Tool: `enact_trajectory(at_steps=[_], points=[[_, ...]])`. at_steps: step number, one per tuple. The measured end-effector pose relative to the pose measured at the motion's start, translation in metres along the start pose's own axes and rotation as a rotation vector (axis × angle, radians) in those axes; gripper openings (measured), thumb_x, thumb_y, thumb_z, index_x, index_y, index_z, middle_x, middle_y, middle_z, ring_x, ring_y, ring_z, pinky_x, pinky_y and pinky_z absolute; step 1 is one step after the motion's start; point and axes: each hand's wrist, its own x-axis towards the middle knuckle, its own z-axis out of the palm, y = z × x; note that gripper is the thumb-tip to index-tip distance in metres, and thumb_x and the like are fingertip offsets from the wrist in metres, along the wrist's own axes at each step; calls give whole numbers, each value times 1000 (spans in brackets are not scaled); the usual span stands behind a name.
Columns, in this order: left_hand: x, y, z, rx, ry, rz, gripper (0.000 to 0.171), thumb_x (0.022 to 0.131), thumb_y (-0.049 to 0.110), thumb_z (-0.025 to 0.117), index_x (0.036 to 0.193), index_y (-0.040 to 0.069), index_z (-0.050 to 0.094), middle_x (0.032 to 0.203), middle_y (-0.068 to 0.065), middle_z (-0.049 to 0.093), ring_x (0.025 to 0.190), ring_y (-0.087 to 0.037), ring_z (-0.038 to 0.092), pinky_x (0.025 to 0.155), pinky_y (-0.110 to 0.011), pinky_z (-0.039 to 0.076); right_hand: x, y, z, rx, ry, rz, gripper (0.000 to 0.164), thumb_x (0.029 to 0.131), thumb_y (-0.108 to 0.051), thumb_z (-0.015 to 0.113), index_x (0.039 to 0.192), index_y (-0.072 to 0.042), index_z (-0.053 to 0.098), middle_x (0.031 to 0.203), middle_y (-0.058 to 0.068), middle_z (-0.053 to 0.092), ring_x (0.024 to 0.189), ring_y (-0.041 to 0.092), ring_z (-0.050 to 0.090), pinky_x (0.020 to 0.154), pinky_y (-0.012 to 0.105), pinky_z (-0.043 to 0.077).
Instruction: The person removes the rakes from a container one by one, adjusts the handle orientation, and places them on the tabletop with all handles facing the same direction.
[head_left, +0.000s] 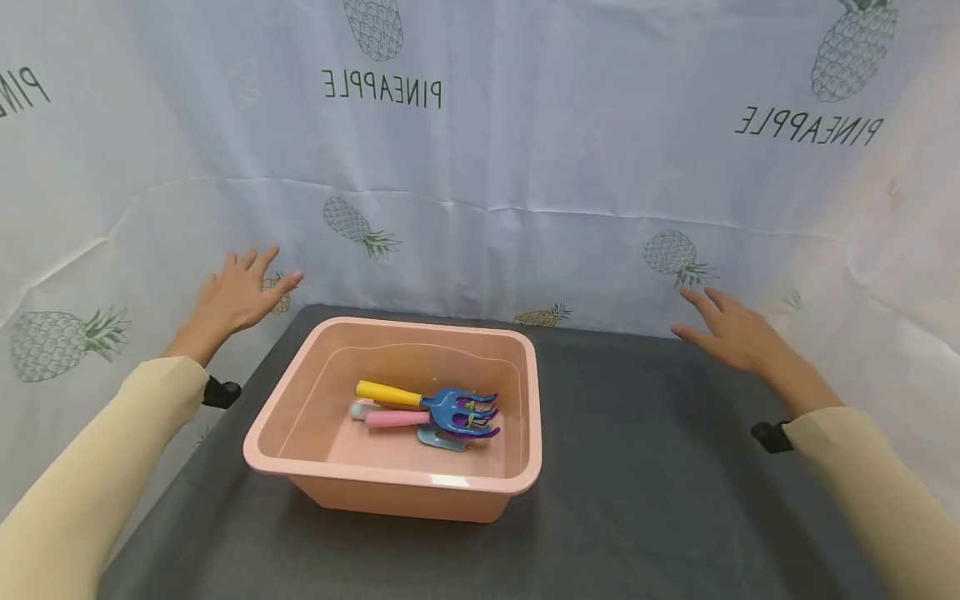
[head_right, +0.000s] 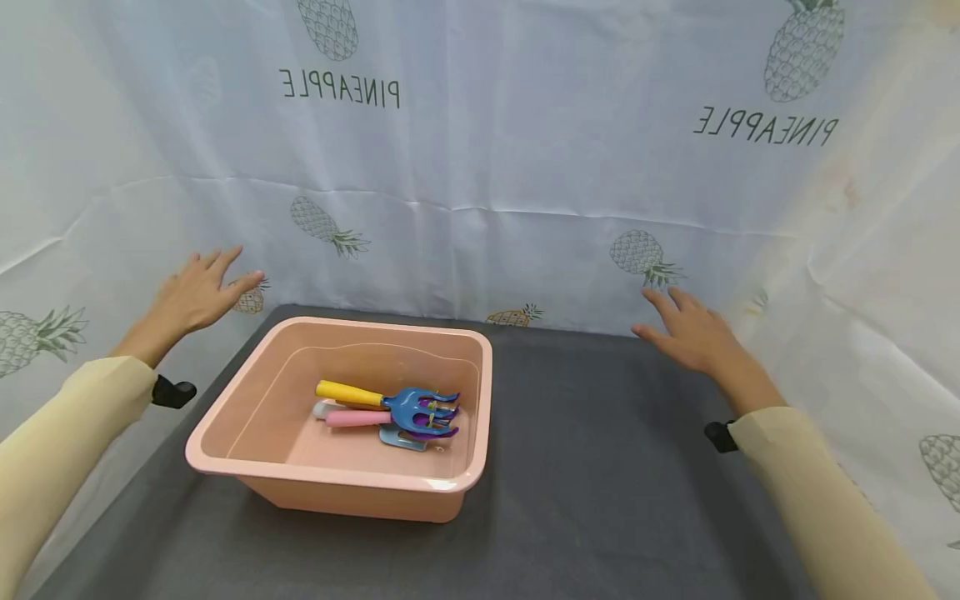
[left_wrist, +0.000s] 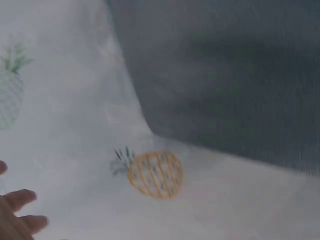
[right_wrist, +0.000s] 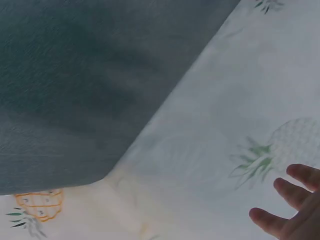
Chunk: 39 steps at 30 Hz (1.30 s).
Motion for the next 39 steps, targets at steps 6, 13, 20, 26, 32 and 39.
enact_trajectory(at_steps=[6,13,20,26,32,39], points=[[-12,14,1,-224,-29,-14,84,107,65,25,168,11,3,168,-33,13,150,-60,15,115,-78,15,3,-20,-5,-3,12,-74,78,107,-50,51,164,-6,23,160,40,26,141,62,33,105,78,35],[-40,32,2,-385,-55,-23,75,110,58,22,168,14,4,167,-35,17,147,-62,22,109,-81,24,2,-44,-16,34,39,-107,75,106,-46,55,164,-10,25,160,35,31,138,57,42,100,74,42],[-64,44,3,-649,-70,-11,71,112,52,21,168,11,6,166,-34,21,148,-59,24,113,-76,26,1,-65,-21,11,46,-161,71,105,-41,60,164,-15,30,156,28,41,128,50,56,94,68,49],[-90,53,7,-782,-90,-13,69,112,52,22,168,12,12,153,-27,47,130,-18,60,94,-22,54,-1,-81,-21,-19,47,-208,70,104,-39,63,163,-18,32,152,25,46,119,43,63,87,61,54],[-115,58,9,-837,-127,-51,65,112,53,27,168,19,18,113,17,61,99,5,62,82,-21,54,0,-95,-24,-11,41,-228,70,104,-40,63,164,-22,31,151,22,48,120,39,63,87,58,55],[-135,65,19,-785,-131,-111,61,113,48,31,166,20,25,106,21,59,89,0,62,76,-23,54,0,-110,-28,-31,39,-262,71,103,-36,65,164,-21,31,152,20,48,117,37,64,88,58,55]])
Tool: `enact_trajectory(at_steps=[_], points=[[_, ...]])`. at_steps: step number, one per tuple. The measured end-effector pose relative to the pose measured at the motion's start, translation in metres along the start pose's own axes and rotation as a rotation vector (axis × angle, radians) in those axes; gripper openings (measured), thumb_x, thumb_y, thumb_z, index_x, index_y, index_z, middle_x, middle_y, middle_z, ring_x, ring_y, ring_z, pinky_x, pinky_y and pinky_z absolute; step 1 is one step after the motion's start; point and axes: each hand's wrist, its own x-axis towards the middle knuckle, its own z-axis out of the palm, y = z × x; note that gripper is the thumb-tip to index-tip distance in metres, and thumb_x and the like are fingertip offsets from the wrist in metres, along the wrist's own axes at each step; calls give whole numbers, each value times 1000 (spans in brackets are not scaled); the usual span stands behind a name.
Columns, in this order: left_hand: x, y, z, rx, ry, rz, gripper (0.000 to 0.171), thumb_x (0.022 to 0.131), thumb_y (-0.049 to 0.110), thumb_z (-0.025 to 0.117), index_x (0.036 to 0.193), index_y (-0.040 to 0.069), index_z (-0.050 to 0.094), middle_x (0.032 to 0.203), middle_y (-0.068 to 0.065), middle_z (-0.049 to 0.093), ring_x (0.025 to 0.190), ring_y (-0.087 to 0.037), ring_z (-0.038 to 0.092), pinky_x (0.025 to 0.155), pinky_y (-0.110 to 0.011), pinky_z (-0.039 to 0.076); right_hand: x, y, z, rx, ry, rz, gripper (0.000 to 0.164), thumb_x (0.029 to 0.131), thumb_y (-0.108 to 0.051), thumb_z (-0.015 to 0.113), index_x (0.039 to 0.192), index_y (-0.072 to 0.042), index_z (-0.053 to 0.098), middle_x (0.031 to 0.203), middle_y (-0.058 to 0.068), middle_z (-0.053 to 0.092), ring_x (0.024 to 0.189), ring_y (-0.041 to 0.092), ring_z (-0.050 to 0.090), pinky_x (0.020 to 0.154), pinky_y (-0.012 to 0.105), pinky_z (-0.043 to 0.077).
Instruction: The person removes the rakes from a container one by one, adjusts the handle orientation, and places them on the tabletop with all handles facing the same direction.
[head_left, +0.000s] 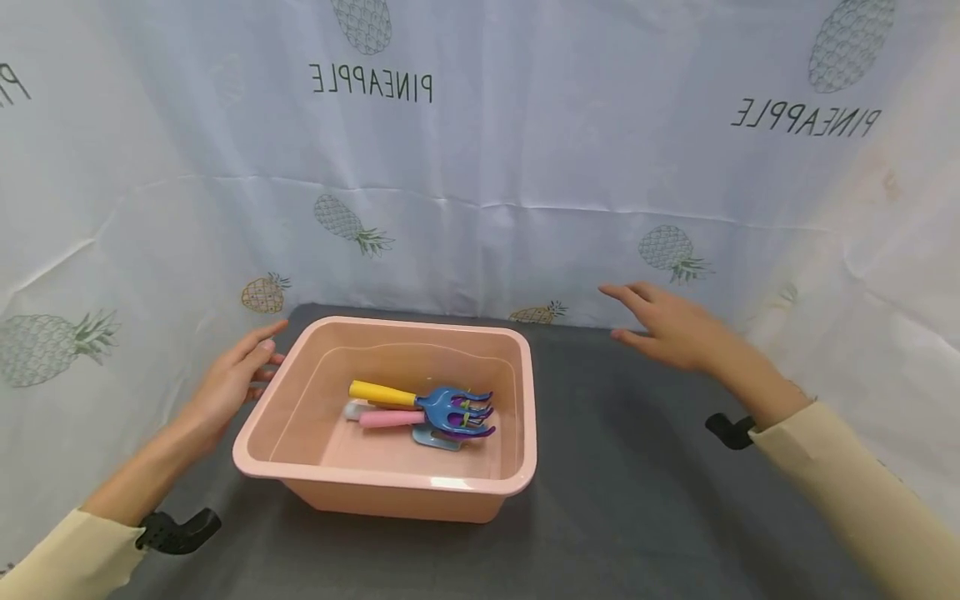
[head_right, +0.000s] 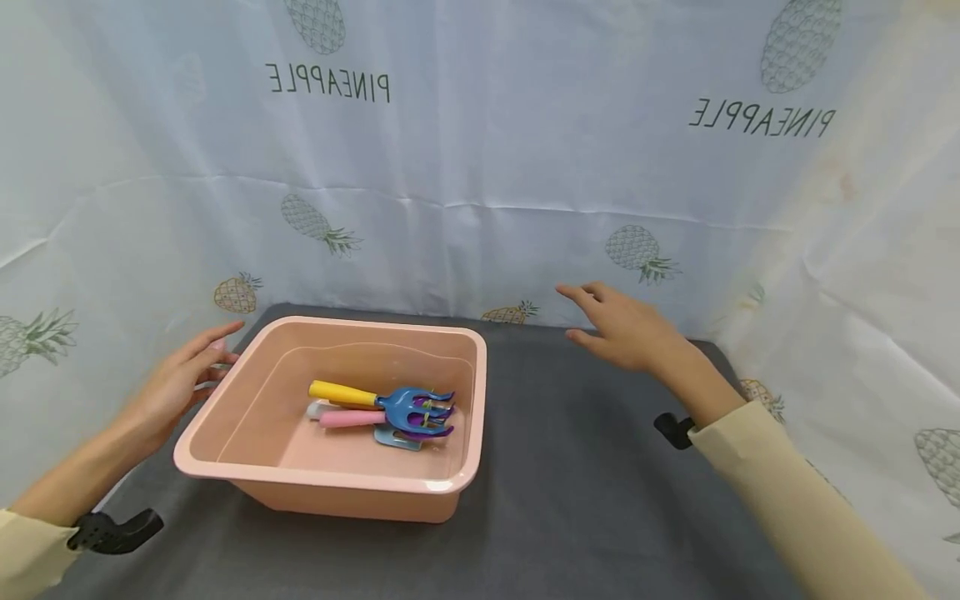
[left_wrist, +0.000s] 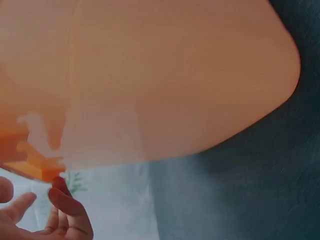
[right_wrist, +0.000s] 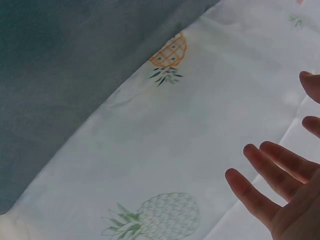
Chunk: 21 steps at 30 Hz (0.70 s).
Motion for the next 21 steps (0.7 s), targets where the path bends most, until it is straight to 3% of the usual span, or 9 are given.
enact_trajectory(at_steps=[4,7,9,11,14,17,21], points=[[-6,-1,7,-49,-1,-6,60,113,47,32,166,20,26,105,15,59,86,-5,63,75,-24,56,4,-8,-1,-2,1,-21,71,103,-36,66,164,-22,32,153,18,49,123,38,62,93,59,53],[-11,-1,12,-60,0,-5,59,113,47,31,166,21,26,128,-2,60,95,4,62,78,-20,56,6,-13,-2,-6,-3,-31,71,103,-36,65,164,-24,32,153,16,50,124,37,61,92,58,54],[-14,-1,15,-59,5,-11,58,113,46,31,166,22,27,146,-13,53,103,11,59,81,-17,55,7,-17,-4,0,-12,-32,71,103,-37,65,164,-25,31,154,15,49,123,36,62,91,58,54],[-15,-2,18,-49,16,-18,56,113,44,32,165,22,28,151,-15,49,106,15,56,83,-13,53,9,-20,-6,4,-17,-33,71,103,-38,64,164,-26,30,154,15,48,122,36,63,91,57,55],[-16,-3,19,-48,49,-23,54,113,39,37,164,20,33,130,-1,63,101,12,59,81,-13,52,12,-25,-8,3,-22,-39,71,103,-39,64,164,-27,29,155,14,48,121,35,64,90,56,55],[-17,-4,19,-62,86,-13,53,113,33,43,162,15,37,102,16,63,93,6,62,77,-16,53,15,-30,-8,1,-15,-45,71,103,-38,65,164,-29,29,154,13,49,120,34,64,88,55,56],[-19,-3,18,-66,98,0,54,112,32,46,161,12,38,93,16,62,86,-1,62,72,-21,53,19,-37,-8,6,-3,-43,72,102,-38,66,164,-31,29,154,12,49,119,33,65,88,55,57]])
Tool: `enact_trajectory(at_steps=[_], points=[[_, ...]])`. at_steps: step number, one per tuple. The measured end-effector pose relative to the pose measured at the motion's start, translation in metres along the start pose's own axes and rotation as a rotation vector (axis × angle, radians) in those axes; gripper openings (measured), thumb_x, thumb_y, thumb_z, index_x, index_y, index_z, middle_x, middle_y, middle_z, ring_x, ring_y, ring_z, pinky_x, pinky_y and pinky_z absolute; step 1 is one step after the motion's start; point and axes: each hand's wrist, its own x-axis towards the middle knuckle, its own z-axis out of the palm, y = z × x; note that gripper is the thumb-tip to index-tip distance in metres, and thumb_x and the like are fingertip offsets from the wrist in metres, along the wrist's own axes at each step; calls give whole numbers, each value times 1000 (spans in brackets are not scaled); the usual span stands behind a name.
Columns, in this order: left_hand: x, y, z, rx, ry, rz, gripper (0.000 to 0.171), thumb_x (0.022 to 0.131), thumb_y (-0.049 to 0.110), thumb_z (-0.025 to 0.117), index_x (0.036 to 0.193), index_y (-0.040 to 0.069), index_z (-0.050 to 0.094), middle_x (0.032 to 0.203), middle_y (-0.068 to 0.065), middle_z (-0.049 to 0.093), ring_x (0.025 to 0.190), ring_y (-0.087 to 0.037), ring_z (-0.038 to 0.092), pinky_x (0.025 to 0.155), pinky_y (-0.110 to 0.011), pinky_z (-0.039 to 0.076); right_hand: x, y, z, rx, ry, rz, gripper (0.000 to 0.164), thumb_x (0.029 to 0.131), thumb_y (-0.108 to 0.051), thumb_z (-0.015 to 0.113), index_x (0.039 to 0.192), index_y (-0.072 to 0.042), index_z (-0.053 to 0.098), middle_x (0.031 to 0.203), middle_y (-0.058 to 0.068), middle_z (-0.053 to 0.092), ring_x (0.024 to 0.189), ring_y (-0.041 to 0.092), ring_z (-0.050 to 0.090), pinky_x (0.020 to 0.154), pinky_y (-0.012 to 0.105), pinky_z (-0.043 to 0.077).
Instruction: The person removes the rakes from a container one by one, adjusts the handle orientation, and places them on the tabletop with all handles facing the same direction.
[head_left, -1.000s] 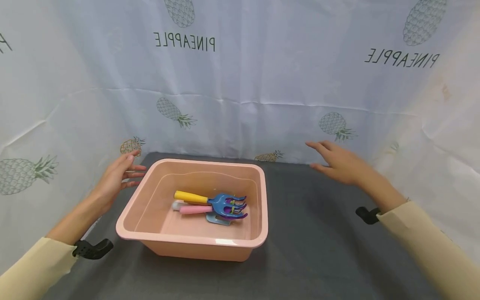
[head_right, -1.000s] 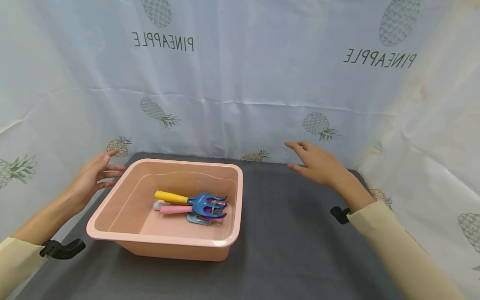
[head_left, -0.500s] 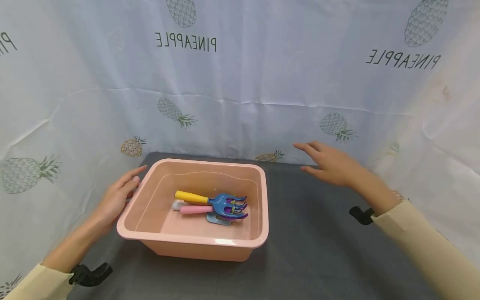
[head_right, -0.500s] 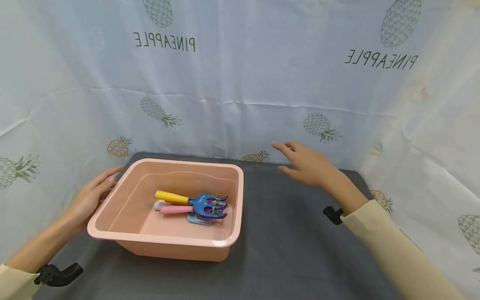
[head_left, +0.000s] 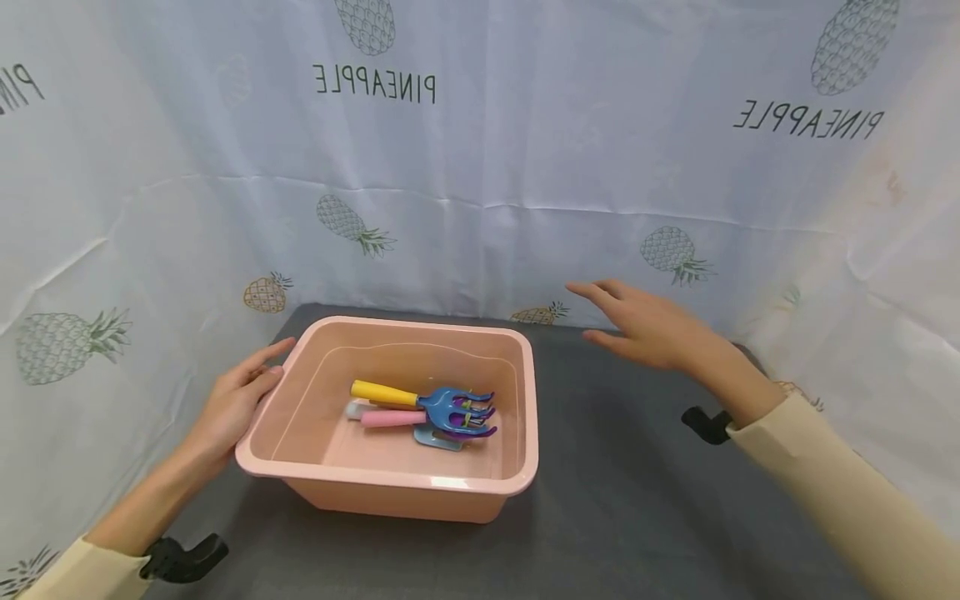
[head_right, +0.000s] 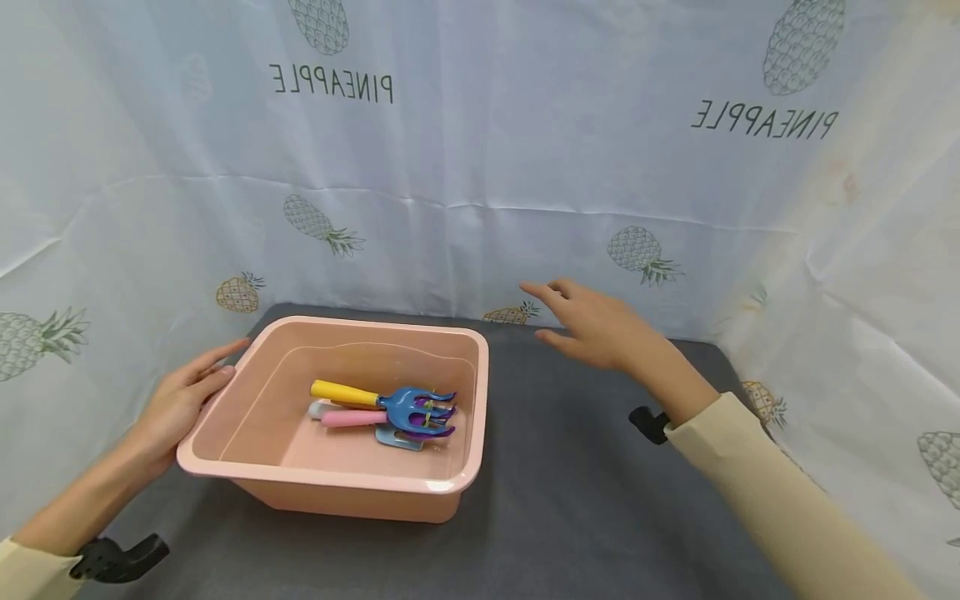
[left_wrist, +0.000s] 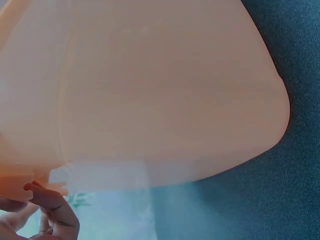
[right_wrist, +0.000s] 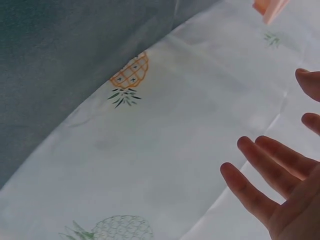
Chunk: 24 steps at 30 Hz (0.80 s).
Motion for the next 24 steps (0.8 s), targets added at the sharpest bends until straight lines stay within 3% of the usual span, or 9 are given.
enact_trajectory(at_steps=[3,6,9,11,13,17,20,24], points=[[-1,2,-1,9,-24,-18,56,112,37,45,163,15,35,97,9,62,86,-3,63,72,-23,54,3,-4,0,-1,6,-3,73,102,-39,66,164,-31,29,154,12,49,121,33,64,91,55,56],[-2,4,-1,-1,-63,-57,58,112,43,42,164,20,32,124,-8,62,95,3,62,77,-21,55,7,-7,-1,2,9,-15,73,102,-39,66,164,-31,29,155,12,48,123,33,63,94,55,55],[-3,4,0,-26,-101,-105,60,111,49,40,165,26,29,159,-16,43,116,9,55,84,-14,52,11,-11,-3,8,11,-36,73,102,-40,66,164,-31,28,156,11,48,125,32,63,96,55,55],[-3,4,1,-36,-111,-127,60,110,51,39,165,28,28,170,-14,29,131,3,49,87,-9,49,14,-15,-4,10,12,-47,73,102,-41,66,164,-31,28,155,11,48,123,31,64,95,54,56],[-3,4,2,-36,-110,-144,60,110,53,39,164,30,28,173,-12,21,141,-5,43,88,-7,47,17,-19,-6,12,9,-53,73,102,-41,65,164,-32,28,155,10,48,121,30,65,93,53,56],[-3,3,2,-21,-102,-142,61,109,55,39,164,31,27,173,-12,22,150,-23,36,87,-7,48,23,-26,-9,16,-4,-61,73,103,-42,64,164,-35,26,156,9,47,120,29,65,92,52,57],[-4,2,2,3,-97,-116,61,110,54,38,164,30,28,172,-13,24,144,-14,43,86,-8,49,27,-33,-12,29,-14,-80,73,103,-42,64,165,-37,25,157,9,46,122,29,64,93,52,56],[-5,1,3,20,-77,-67,59,111,50,39,164,24,32,169,-16,30,124,11,48,85,-9,51,32,-41,-14,59,-27,-104,73,103,-40,64,165,-37,24,158,8,45,123,27,63,95,51,55]])
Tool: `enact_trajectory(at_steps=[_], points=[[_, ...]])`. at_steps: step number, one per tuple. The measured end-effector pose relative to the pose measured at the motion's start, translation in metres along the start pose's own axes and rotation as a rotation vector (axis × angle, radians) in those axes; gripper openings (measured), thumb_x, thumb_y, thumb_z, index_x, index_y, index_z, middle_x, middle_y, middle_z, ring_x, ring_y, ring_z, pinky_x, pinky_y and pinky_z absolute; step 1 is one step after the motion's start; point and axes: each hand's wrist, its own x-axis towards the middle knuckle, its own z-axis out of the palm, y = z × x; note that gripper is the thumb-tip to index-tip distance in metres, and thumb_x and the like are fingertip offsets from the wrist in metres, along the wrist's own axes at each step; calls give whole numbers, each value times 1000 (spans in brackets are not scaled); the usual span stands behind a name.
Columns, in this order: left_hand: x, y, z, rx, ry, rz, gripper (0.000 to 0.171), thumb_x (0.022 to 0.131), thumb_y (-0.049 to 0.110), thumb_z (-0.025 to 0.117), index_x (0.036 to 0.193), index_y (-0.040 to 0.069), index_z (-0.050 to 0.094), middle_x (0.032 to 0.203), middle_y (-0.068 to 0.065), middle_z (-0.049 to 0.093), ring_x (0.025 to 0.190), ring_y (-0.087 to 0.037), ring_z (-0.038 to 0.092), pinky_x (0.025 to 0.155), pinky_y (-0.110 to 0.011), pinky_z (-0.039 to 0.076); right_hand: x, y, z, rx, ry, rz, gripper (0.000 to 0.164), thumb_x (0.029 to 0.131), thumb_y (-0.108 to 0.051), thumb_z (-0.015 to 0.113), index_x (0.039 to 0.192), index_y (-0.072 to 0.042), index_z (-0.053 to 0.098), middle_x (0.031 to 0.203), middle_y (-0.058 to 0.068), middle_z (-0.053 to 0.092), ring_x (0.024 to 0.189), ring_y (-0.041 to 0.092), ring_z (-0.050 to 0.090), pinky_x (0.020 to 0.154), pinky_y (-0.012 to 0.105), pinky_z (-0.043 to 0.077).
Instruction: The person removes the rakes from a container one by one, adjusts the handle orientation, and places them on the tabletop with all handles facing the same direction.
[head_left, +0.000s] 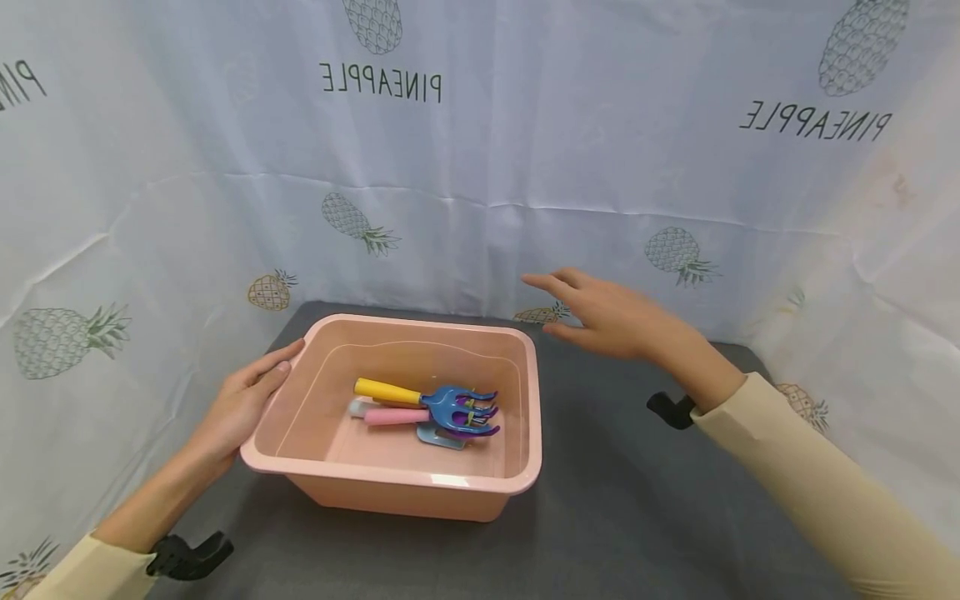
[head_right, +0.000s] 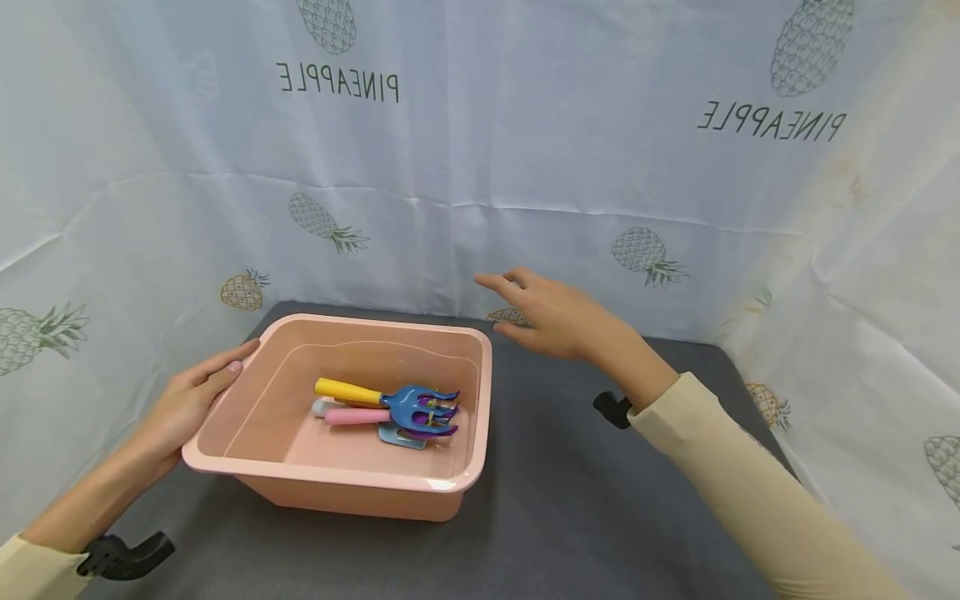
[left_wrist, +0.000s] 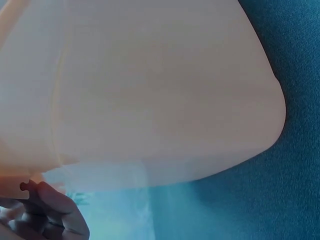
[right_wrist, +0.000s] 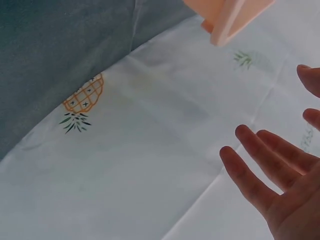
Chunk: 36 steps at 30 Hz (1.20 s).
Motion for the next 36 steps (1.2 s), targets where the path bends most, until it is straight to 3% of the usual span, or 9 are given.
enact_trajectory(at_steps=[3,13,21,25,27,29,32,34,36], points=[[0,0,1,-2,13,26,59,111,47,40,163,20,34,168,-19,32,116,19,47,85,-9,51,4,-6,-2,28,-12,-12,73,103,-39,64,164,-38,24,159,7,44,128,28,61,99,52,54],[2,-3,2,-19,26,79,57,112,42,40,163,15,35,164,-24,35,110,21,52,82,-13,55,25,-27,-5,79,-47,-45,70,103,-41,62,164,-39,26,158,3,45,131,24,57,105,51,52],[5,5,-2,109,70,30,53,112,40,40,161,18,40,156,-23,48,99,16,55,77,-15,52,43,-45,-4,82,-77,-108,68,104,-41,61,163,-38,28,155,3,48,128,22,59,105,48,53],[9,12,-1,183,99,19,50,111,37,41,158,20,45,117,-23,67,72,0,59,68,-23,51,51,-50,-2,88,-98,-136,68,105,-40,61,164,-36,28,156,6,47,132,25,57,108,50,51],[10,14,0,202,96,11,50,111,37,39,159,21,44,97,-20,66,62,-10,58,64,-28,51,53,-53,-1,92,-105,-141,68,105,-40,61,164,-35,28,156,6,46,132,25,57,109,50,50],[13,16,1,222,85,4,51,112,38,37,160,23,42,102,-22,67,68,-14,62,66,-28,52,55,-55,0,93,-107,-144,68,105,-39,61,164,-35,28,156,5,47,131,25,57,108,49,50],[17,17,3,218,64,-8,52,112,40,34,161,24,39,146,-26,56,109,-25,67,83,-35,55,59,-58,1,90,-111,-155,68,105,-38,61,164,-35,28,154,6,47,129,25,59,107,48,51],[20,18,3,212,53,-12,53,112,41,32,162,23,38,165,-21,37,136,-34,54,98,-44,52,61,-60,1,87,-117,-165,68,105,-38,61,164,-35,27,154,6,48,128,25,59,106,48,52],[22,18,2,196,42,-17,53,113,40,31,163,23,36,168,-20,31,148,-41,40,106,-54,45,63,-62,2,85,-124,-171,68,105,-37,60,164,-34,27,153,6,48,128,25,60,106,47,52]])
